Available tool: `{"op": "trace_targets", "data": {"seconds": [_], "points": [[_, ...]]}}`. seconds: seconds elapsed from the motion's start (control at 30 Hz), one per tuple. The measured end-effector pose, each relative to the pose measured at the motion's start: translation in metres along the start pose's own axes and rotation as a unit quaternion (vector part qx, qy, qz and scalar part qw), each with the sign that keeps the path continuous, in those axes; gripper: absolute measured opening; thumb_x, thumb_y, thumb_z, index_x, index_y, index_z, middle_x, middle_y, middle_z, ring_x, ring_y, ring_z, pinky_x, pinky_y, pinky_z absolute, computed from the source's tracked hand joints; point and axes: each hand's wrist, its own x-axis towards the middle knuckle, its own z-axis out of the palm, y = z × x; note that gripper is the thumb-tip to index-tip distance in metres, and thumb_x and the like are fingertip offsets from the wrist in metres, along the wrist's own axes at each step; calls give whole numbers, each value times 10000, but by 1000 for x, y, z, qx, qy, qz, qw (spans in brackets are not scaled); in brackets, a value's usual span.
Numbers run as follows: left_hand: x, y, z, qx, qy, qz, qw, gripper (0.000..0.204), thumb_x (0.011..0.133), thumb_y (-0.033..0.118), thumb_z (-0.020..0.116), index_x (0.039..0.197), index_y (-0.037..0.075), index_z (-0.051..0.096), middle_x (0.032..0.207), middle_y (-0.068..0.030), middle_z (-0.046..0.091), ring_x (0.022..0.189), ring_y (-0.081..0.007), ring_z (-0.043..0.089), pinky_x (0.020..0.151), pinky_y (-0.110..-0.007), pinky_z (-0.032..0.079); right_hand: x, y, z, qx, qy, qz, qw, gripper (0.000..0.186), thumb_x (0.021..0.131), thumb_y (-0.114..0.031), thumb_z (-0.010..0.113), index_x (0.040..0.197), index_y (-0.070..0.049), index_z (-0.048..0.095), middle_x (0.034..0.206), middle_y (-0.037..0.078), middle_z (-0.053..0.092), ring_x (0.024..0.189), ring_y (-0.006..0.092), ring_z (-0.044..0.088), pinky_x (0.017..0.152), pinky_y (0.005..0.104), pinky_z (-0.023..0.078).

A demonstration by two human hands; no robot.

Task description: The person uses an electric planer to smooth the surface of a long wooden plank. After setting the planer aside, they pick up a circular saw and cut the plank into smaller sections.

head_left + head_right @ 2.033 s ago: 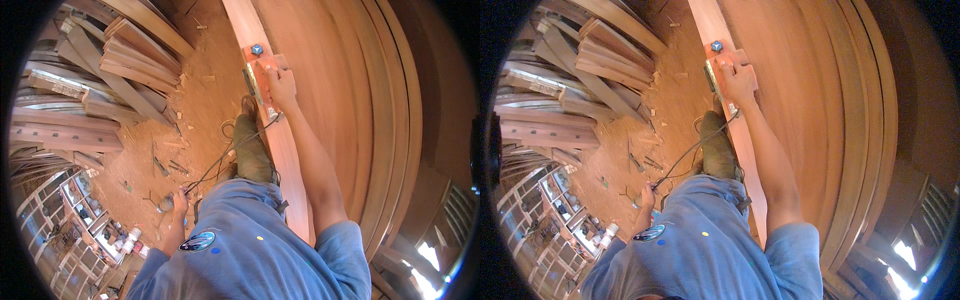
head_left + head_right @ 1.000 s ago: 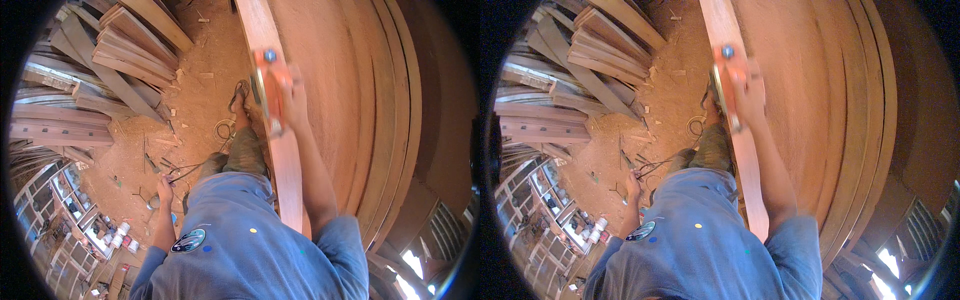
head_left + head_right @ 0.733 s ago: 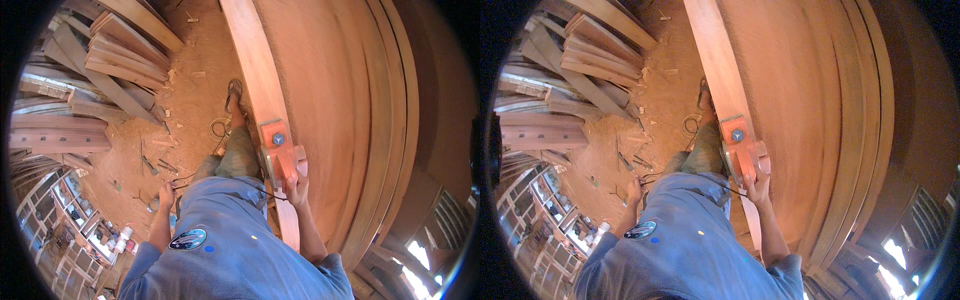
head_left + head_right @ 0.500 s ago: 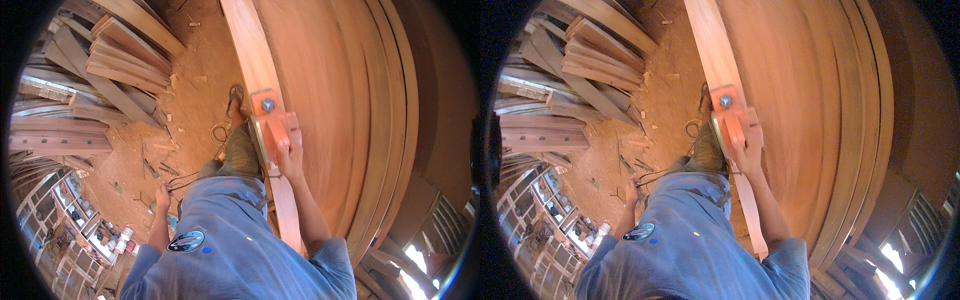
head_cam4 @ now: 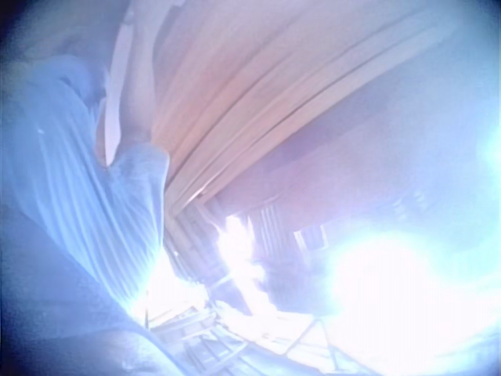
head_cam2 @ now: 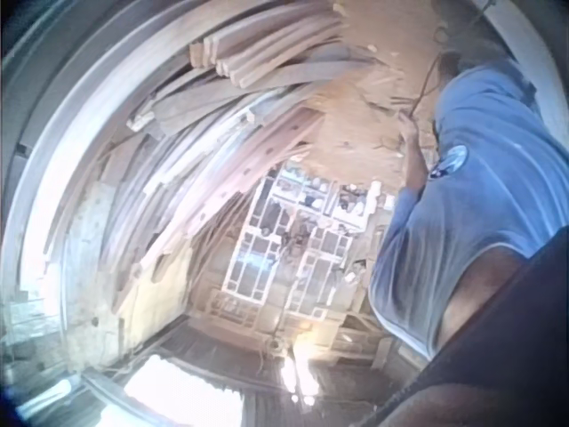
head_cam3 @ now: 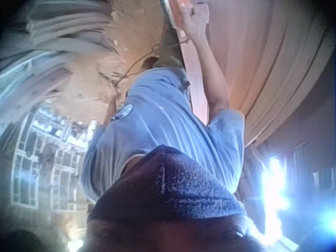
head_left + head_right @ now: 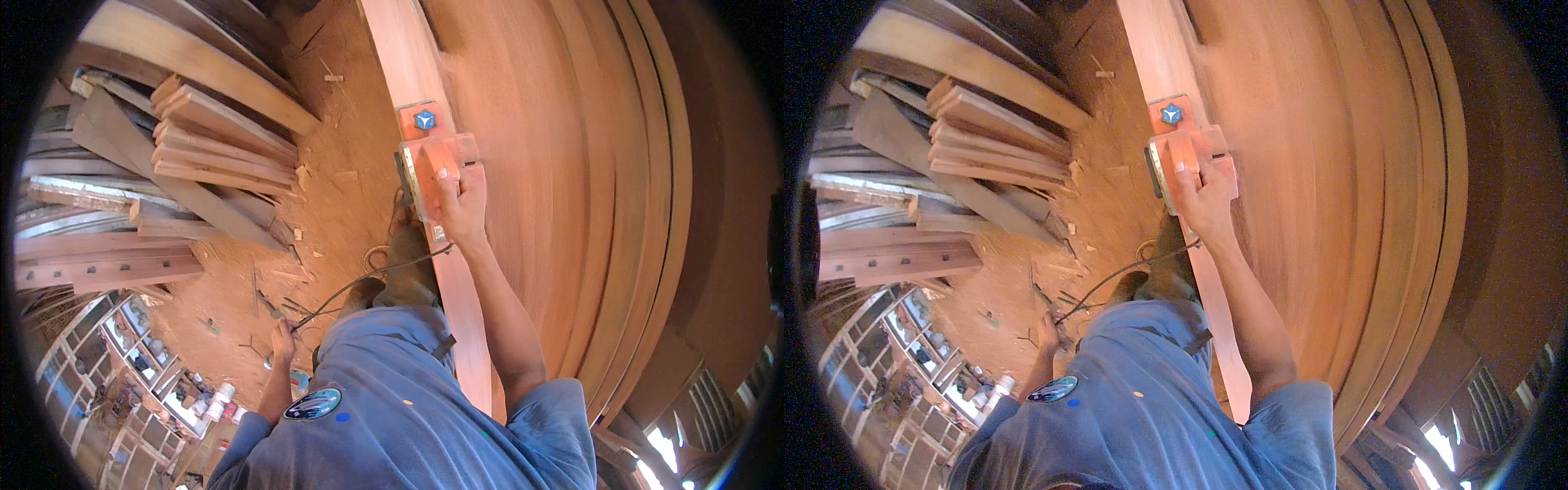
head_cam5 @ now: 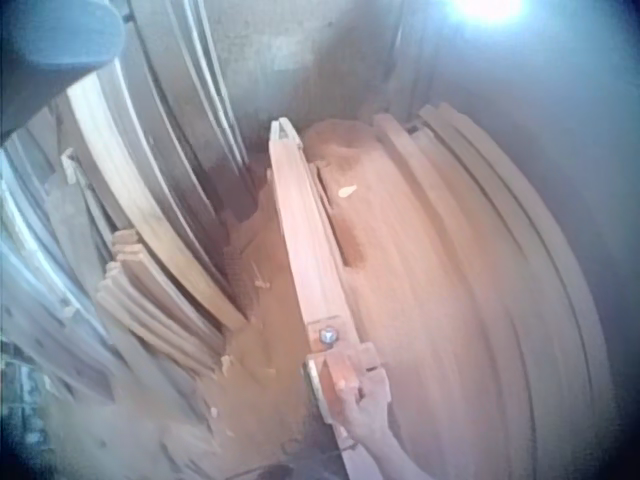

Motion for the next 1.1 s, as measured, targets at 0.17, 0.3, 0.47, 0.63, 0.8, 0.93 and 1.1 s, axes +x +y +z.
{"op": "trace_targets", "data": {"seconds": [0.17, 0.3, 0.47, 0.63, 0.8, 0.93, 1.1], "points": [[31, 33, -26, -62, 39, -12, 997, 661, 1123, 444, 289, 923, -33, 701, 682, -108, 634, 549, -190, 603, 575, -338, 493, 75, -18, 23, -31, 17, -32, 999, 380, 1046, -356, 605, 874, -19, 639, 681, -4, 545, 585, 77, 499, 519, 283, 394], [51, 77, -32, -61, 22, 14, 998, 660, 1120, 444, 302, 931, -49, 698, 725, -124, 661, 583, -199, 625, 601, -342, 501, 134, -36, 38, -53, 3, 10, 999, 460, 1008, -388, 617, 1012, 63, 705, 834, 203, 708, 789, 254, 674, 724, 403, 513], [84, 124, -34, -56, 11, 2, 998, 665, 1117, 453, 305, 941, -51, 702, 776, -146, 691, 616, -224, 644, 653, -372, 510, 216, -64, 66, -78, 29, -42, 996, 502, 999, -418, 620, 897, 69, 687, 739, 236, 664, 702, 276, 651, 651, 438, 483], [143, 173, -39, -23, 7, 3, 1000, 651, 1117, 442, 314, 950, -54, 700, 747, -136, 677, 618, -217, 642, 643, -359, 512, 303, -92, 96, -107, 54, -110, 987, 506, 1009, -427, 620, 842, 44, 695, 653, 157, 614, 624, 202, 584, 590, 384, 449], [208, 245, -44, -97, -21, -12, 995, 650, 1119, 444, 309, 965, -59, 689, 728, -121, 666, 648, -204, 637, 660, -362, 513, 400, -116, 129, -164, 57, -98, 980, 532, 997, -438, 625, 782, 43, 702, 581, 157, 568, 623, 204, 608, 594, 397, 458], [258, 289, -46, -155, -35, 1, 987, 660, 1121, 465, 284, 1001, -51, 678, 735, -115, 665, 680, -204, 636, 732, -357, 517, 499, -141, 162, -161, 48, -53, 984, 549, 986, -468, 622, 804, 44, 694, 620, 162, 584, 741, 241, 663, 690, 428, 491], [273, 374, -36, -183, -40, 50, 981, 675, 1117, 504, 270, 1065, -40, 667, 794, -106, 673, 758, -207, 646, 800, -347, 512, 622, -164, 194, -177, 104, -224, 953, 512, 1014, -486, 569, 1073, 5, 703, 949, 171, 671, 891, 237, 678, 779, 408, 517]]}}
